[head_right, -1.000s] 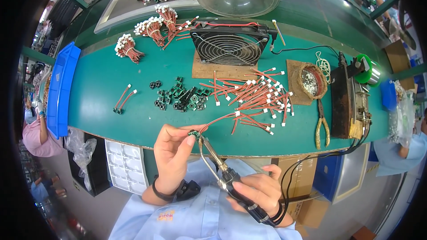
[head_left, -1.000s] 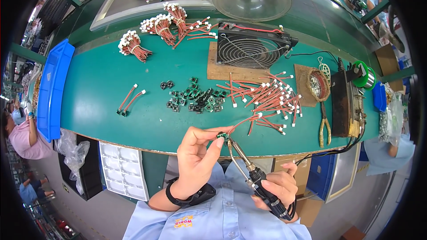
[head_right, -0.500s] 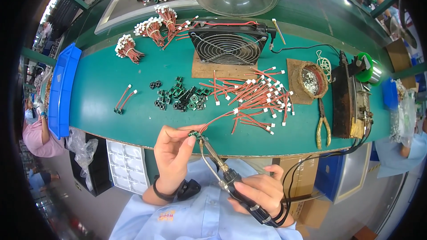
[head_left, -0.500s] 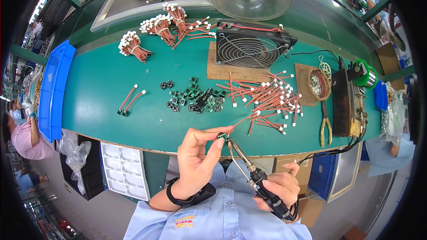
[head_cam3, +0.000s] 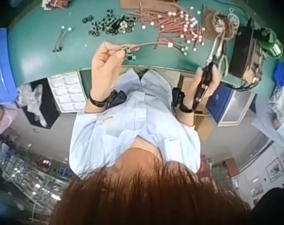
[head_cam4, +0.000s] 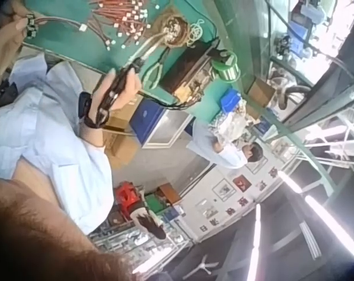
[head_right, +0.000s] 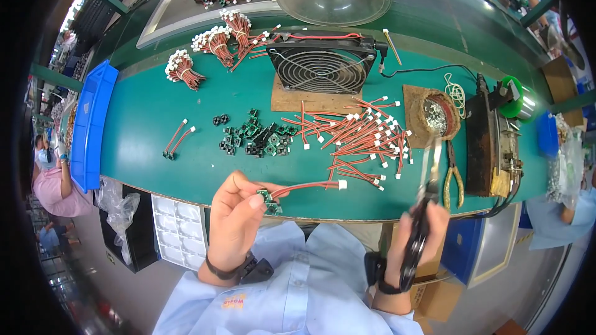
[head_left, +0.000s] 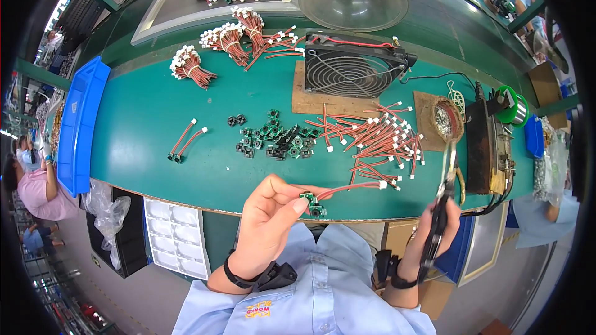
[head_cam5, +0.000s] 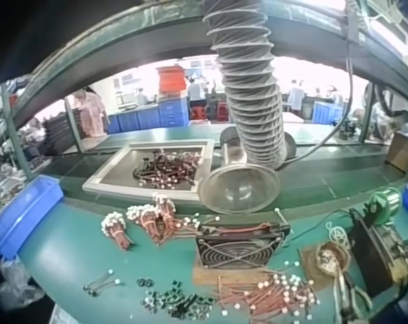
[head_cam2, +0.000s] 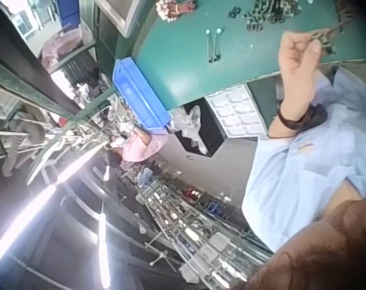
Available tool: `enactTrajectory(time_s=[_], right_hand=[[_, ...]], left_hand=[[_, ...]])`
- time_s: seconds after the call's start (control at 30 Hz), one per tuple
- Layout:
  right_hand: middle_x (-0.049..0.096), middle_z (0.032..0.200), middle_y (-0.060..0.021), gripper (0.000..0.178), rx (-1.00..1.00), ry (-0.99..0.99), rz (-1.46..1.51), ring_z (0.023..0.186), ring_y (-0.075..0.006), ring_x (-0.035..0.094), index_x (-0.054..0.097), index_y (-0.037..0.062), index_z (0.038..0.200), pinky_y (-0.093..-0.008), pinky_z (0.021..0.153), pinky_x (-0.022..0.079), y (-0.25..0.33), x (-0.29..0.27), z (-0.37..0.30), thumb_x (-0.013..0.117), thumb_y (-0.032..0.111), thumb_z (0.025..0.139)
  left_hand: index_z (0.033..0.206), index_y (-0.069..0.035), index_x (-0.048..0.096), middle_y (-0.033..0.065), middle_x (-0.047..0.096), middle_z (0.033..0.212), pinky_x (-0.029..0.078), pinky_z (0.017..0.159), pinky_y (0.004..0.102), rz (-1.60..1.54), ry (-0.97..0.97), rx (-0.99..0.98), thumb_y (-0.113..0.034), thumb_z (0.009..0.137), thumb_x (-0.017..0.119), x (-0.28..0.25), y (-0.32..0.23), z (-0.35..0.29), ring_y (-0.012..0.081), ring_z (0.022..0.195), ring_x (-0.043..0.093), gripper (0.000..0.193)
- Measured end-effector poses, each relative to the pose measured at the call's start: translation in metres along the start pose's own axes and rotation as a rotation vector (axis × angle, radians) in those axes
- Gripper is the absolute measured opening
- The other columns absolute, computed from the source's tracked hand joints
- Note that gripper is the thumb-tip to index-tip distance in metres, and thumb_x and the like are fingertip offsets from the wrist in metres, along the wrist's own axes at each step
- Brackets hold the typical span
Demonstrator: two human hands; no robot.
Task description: The person picks up a circuit board and a wire, joins them using a soldering iron, and then repeats the process with a larger circuit board and a smaller one. They handle the components one at a time, setting each completed assembly aside on the table.
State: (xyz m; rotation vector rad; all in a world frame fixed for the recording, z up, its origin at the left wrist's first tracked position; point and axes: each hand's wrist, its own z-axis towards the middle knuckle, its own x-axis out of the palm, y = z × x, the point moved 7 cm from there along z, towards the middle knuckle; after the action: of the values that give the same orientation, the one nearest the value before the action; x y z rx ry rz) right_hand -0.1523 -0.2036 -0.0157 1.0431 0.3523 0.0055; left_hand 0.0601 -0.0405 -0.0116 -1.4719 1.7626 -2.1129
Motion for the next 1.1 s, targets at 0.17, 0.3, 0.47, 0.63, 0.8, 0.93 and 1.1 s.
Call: enactTrajectory(time_s=[0.17,0.3,0.47,0.63,0.8,0.93,1.1], right_hand=[[0.051,0.110,-0.0069,0.038,0.023,0.043,-0.420,0.091,-0.0132,0.049,0.047,0.0019,0.121,-0.0251,0.083,0.040,-0.024,0.015,0.031,0.054,-0.001,0.083],[0.050,0.111,-0.0061,0.041,0.054,0.026,-0.315,0.089,-0.0113,0.049,0.046,0.0024,0.123,-0.0247,0.083,0.040,-0.029,0.013,0.028,0.056,0.002,0.084],[0.048,0.106,-0.0073,0.040,0.094,-0.027,-0.216,0.088,-0.0149,0.050,0.047,0.0028,0.120,-0.0270,0.082,0.040,-0.025,0.010,0.025,0.056,-0.002,0.081],[0.047,0.106,-0.0065,0.039,0.118,-0.047,-0.186,0.086,-0.0131,0.049,0.046,0.0023,0.120,-0.0259,0.081,0.041,-0.026,0.009,0.023,0.055,-0.002,0.082],[0.046,0.108,-0.0065,0.040,0.128,-0.044,-0.167,0.086,-0.0121,0.049,0.045,0.0018,0.121,-0.0255,0.080,0.041,-0.025,0.008,0.022,0.055,-0.001,0.083],[0.051,0.100,-0.0064,0.036,0.080,-0.075,-0.160,0.084,-0.0127,0.050,0.047,0.0016,0.117,-0.0261,0.078,0.042,-0.019,0.006,0.021,0.055,-0.002,0.082],[0.058,0.091,-0.0061,0.024,-0.026,0.043,0.153,0.083,-0.0141,0.054,0.050,0.0014,0.108,-0.0275,0.078,0.044,-0.004,0.024,0.001,0.056,0.003,0.085]], left_hand=[[0.085,-0.006,0.043,0.0222,0.061,0.096,0.044,0.079,0.0347,-0.003,-0.077,-0.095,-0.006,0.083,0.053,0.009,-0.003,-0.003,0.0233,0.086,0.059,0.010],[0.085,-0.006,0.043,0.0220,0.061,0.095,0.045,0.076,0.0348,-0.047,-0.049,-0.115,-0.007,0.083,0.053,0.014,-0.005,-0.005,0.0234,0.086,0.058,0.010],[0.086,-0.006,0.044,0.0208,0.062,0.095,0.045,0.072,0.0346,-0.072,-0.056,-0.157,-0.008,0.083,0.053,0.012,-0.001,-0.005,0.0237,0.088,0.058,0.010],[0.089,-0.006,0.047,0.0198,0.059,0.104,0.043,0.080,0.0304,-0.221,0.017,-0.226,-0.004,0.087,0.049,0.007,0.006,-0.002,0.0249,0.101,0.056,0.003],[0.090,-0.005,0.048,0.0183,0.058,0.107,0.044,0.080,0.0285,-0.295,0.028,-0.233,-0.002,0.089,0.047,0.007,0.007,-0.003,0.0259,0.107,0.055,0.003],[0.091,-0.004,0.048,0.0186,0.059,0.106,0.046,0.077,0.0288,-0.270,-0.027,-0.200,-0.003,0.089,0.048,0.002,0.006,-0.004,0.0254,0.104,0.056,0.003],[0.091,-0.004,0.048,0.0196,0.060,0.103,0.048,0.075,0.0294,-0.033,-0.169,-0.026,-0.005,0.088,0.050,-0.027,-0.002,-0.007,0.0226,0.095,0.060,0.003]])
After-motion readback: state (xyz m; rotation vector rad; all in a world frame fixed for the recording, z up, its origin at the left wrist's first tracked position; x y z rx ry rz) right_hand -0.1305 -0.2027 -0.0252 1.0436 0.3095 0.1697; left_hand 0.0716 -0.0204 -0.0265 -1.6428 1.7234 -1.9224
